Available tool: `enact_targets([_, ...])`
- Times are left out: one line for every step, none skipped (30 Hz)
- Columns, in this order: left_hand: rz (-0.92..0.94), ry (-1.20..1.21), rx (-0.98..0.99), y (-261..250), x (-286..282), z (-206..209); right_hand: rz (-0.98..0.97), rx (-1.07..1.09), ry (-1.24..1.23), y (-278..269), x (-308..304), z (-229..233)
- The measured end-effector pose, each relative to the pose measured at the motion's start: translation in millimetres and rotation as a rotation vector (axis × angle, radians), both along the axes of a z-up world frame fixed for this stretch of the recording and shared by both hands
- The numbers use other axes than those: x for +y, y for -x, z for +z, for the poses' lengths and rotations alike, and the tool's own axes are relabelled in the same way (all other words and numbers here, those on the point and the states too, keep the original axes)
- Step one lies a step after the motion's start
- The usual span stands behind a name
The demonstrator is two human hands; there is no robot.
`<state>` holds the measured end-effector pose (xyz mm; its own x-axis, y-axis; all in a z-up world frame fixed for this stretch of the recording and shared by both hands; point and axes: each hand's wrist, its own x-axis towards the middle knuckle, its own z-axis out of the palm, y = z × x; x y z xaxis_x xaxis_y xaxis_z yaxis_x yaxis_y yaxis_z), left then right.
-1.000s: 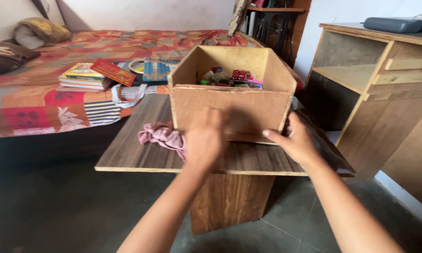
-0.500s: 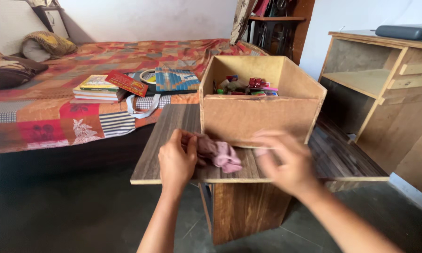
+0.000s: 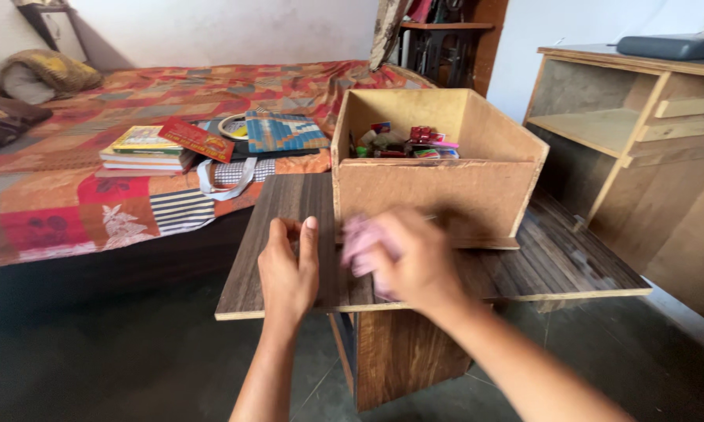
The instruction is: The person wipes the exterior and interior surfaces of a wooden drawer with a pink cloth. They rotate the drawer to clean all sides, including the front with a metal handle, the back, and the inside walls, while small items remain inside.
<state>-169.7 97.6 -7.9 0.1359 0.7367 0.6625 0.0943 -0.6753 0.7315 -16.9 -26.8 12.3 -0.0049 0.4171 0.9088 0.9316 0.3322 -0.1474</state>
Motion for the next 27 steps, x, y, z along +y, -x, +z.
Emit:
enact_targets([0.049,0.012,0.061,-1.6,-2.9,1.7,0.046,0.046,-0.076,-16.3,-9.6,0.3])
enact_targets([0.042,0.009,0.076,-2.7,-5.5,3.8,-0.067,0.197,-0.030,-34.2,-17.4,2.2])
enact_targets([0.038,0.006,0.089,-2.1,-7.3,6.3,-0.177,0.348,0.018,-52.3,-23.8,5.3])
enact_targets([0.033,0.004,0.103,-1.6,-9.0,8.7,-0.215,0.359,-0.034,-71.2,-32.7,9.4])
enact_targets([0.028,0.022,0.134,-1.2,-11.1,10.2,-0.253,0.368,-0.084,-89.1,-42.5,13.9])
enact_targets([0.022,0.041,0.165,-1.2,-12.9,11.4,-0.189,0.471,-0.093,-105.1,-52.5,19.2])
enact_targets([0.016,0.058,0.197,-1.2,-14.2,12.1,-0.123,0.575,-0.103,-115.5,-59.3,22.3])
enact_targets([0.032,0.057,0.233,-1.8,-15.3,12.4,-0.227,0.408,-0.145,-121.5,-68.4,22.7])
enact_targets([0.048,0.055,0.271,-2.4,-16.1,12.1,-0.327,0.241,-0.184,-125.9,-82.1,23.2])
enact_targets([0.064,0.054,0.309,-3.8,-16.4,11.5,-0.425,0.073,-0.221,-127.9,-91.9,24.2])
enact_targets([0.063,0.065,0.342,-6.7,-14.9,11.7,-0.454,0.027,-0.192,-127.5,-97.4,24.1])
enact_targets([0.062,0.076,0.375,-10.4,-12.3,12.3,-0.483,-0.019,-0.162,-126.3,-103.2,24.0])
enact_targets([0.060,0.088,0.409,-13.9,-9.2,12.8,-0.512,-0.065,-0.131,-124.2,-108.4,23.0])
enact_targets([0.043,0.032,0.345,-19.4,-4.6,14.9,-0.468,-0.049,-0.021,-121.0,-110.4,20.5])
enact_targets([0.026,-0.022,0.280,-27.5,0.1,18.1,-0.422,-0.035,0.089,-118.4,-110.8,17.6])
enact_targets([0.010,-0.075,0.215,-35.0,4.1,20.4,-0.375,-0.021,0.198,-116.8,-113.0,14.3])
enact_targets([-0.082,-0.069,0.163,-43.1,8.6,23.2,-0.348,-0.053,0.243,-116.5,-114.7,10.7])
enact_targets([-0.174,-0.064,0.111,-52.0,13.7,27.1,-0.321,-0.084,0.288,-116.2,-114.8,5.9])
enact_targets([-0.263,-0.057,0.059,-59.4,17.7,29.9,-0.291,-0.115,0.333,-116.6,-114.9,1.1])
enact_targets([-0.294,-0.004,0.054,-66.5,20.7,31.9,-0.290,-0.082,0.344,-119.1,-115.3,-1.8])
enact_targets([-0.320,0.048,0.049,-72.6,24.0,33.9,-0.285,-0.049,0.352,-122.4,-114.5,-4.1])
enact_targets([-0.347,0.100,0.044,-77.8,26.2,34.9,-0.280,-0.016,0.361,-125.8,-114.2,-5.8])
enact_targets([-0.429,0.141,-0.007,-80.8,27.5,34.9,-0.300,-0.028,0.354,-128.6,-113.0,-6.9])
enact_targets([-0.510,0.182,-0.058,-83.0,27.1,33.3,-0.321,-0.041,0.347,-131.0,-111.9,-7.5])
enact_targets([-0.592,0.223,-0.106,-84.3,26.8,31.6,-0.341,-0.050,0.342,-133.0,-109.9,-8.0])
enact_targets([-0.550,0.198,-0.071,-83.9,27.1,30.1,-0.397,-0.050,0.357,-134.4,-107.3,-8.2])
enact_targets([-0.506,0.177,-0.035,-82.5,26.0,26.7,-0.451,-0.050,0.377,-134.6,-105.3,-9.3])
